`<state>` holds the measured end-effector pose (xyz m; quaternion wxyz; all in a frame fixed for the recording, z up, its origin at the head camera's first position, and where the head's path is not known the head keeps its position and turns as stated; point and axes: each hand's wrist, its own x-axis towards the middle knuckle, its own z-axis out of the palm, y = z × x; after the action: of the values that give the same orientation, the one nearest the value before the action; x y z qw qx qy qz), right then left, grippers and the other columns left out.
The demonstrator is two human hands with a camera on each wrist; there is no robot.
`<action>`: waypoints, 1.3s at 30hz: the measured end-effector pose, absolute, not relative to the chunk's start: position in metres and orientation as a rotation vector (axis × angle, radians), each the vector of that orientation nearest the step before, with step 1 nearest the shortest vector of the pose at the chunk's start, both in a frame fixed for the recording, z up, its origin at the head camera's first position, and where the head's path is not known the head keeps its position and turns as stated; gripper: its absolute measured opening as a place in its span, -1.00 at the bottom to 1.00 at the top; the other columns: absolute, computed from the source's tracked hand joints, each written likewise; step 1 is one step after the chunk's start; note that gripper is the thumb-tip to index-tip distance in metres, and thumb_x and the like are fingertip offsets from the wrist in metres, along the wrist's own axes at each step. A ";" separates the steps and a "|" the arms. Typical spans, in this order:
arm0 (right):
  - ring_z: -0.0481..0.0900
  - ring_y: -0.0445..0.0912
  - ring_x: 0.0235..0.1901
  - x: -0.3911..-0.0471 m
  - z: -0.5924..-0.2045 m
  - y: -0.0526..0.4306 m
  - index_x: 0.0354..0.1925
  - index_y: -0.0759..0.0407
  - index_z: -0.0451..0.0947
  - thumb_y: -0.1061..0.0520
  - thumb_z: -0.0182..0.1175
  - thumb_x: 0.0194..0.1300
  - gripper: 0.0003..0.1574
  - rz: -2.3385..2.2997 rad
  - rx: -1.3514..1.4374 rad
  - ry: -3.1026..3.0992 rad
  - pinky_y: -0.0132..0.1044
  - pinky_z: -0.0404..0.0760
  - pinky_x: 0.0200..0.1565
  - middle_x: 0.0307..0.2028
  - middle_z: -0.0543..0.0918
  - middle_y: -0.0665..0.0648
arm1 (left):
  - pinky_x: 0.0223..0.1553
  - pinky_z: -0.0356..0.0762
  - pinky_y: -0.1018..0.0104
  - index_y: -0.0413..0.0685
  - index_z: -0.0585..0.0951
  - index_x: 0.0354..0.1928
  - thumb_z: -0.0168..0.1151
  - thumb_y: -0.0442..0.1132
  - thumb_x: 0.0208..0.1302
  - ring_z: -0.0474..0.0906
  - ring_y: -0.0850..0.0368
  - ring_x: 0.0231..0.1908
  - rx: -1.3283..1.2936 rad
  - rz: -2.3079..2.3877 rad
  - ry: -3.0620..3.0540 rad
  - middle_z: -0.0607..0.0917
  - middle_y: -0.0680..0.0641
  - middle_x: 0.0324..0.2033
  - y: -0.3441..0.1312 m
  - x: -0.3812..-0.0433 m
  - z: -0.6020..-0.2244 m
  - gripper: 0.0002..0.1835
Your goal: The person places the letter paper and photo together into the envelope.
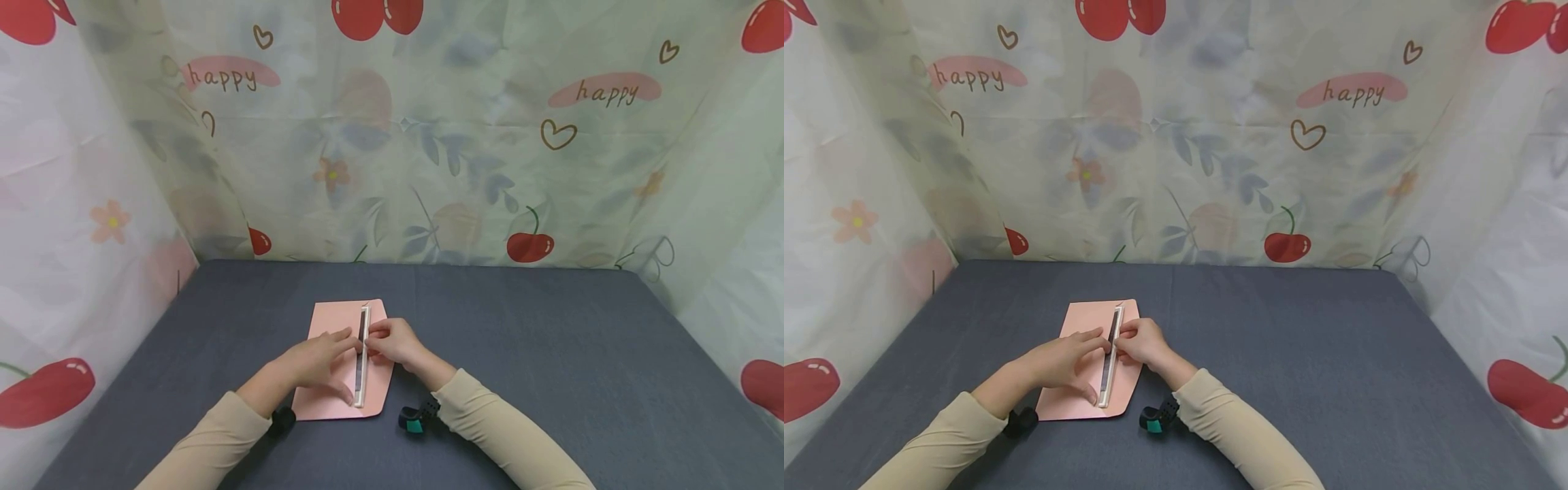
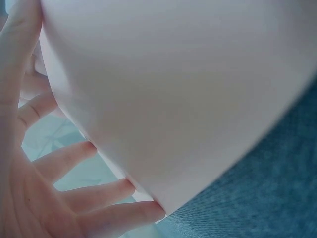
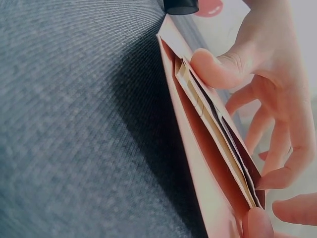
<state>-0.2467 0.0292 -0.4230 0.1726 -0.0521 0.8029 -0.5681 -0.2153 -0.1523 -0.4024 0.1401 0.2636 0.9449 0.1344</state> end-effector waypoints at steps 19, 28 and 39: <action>0.72 -0.01 -0.34 -0.247 -0.422 0.027 0.10 0.44 0.38 0.28 0.17 0.21 -0.51 -1.636 -0.151 2.266 -0.30 0.66 -0.40 -0.14 0.65 0.36 | 0.17 0.31 -0.23 0.19 0.38 0.14 0.41 0.34 -0.30 0.24 -0.36 0.29 0.763 0.360 2.738 0.21 -0.23 0.38 -0.152 -0.216 -0.401 -0.12; 0.71 -0.05 -0.36 -0.246 -0.421 0.025 0.09 0.47 0.36 0.31 0.13 0.19 -0.51 -1.637 -0.176 2.275 -0.31 0.66 -0.41 -0.13 0.65 0.38 | 0.16 0.30 -0.25 0.18 0.32 0.27 0.41 0.35 -0.31 0.19 -0.40 0.30 0.717 0.327 2.739 0.18 -0.18 0.41 -0.151 -0.216 -0.402 0.01; 0.68 -0.10 -0.41 -0.245 -0.419 0.022 0.10 0.46 0.37 0.32 0.13 0.16 -0.49 -1.610 -0.178 2.300 -0.29 0.66 -0.36 -0.15 0.66 0.36 | 0.19 0.28 -0.23 0.10 0.26 0.34 0.41 0.34 -0.28 0.15 -0.40 0.32 0.735 0.349 2.730 0.15 -0.18 0.42 -0.151 -0.213 -0.401 0.07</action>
<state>-0.2446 0.0223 -0.4192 0.1635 -0.0623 0.8066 -0.5646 -0.2134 -0.1511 -0.4008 0.1461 0.2552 0.9481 0.1213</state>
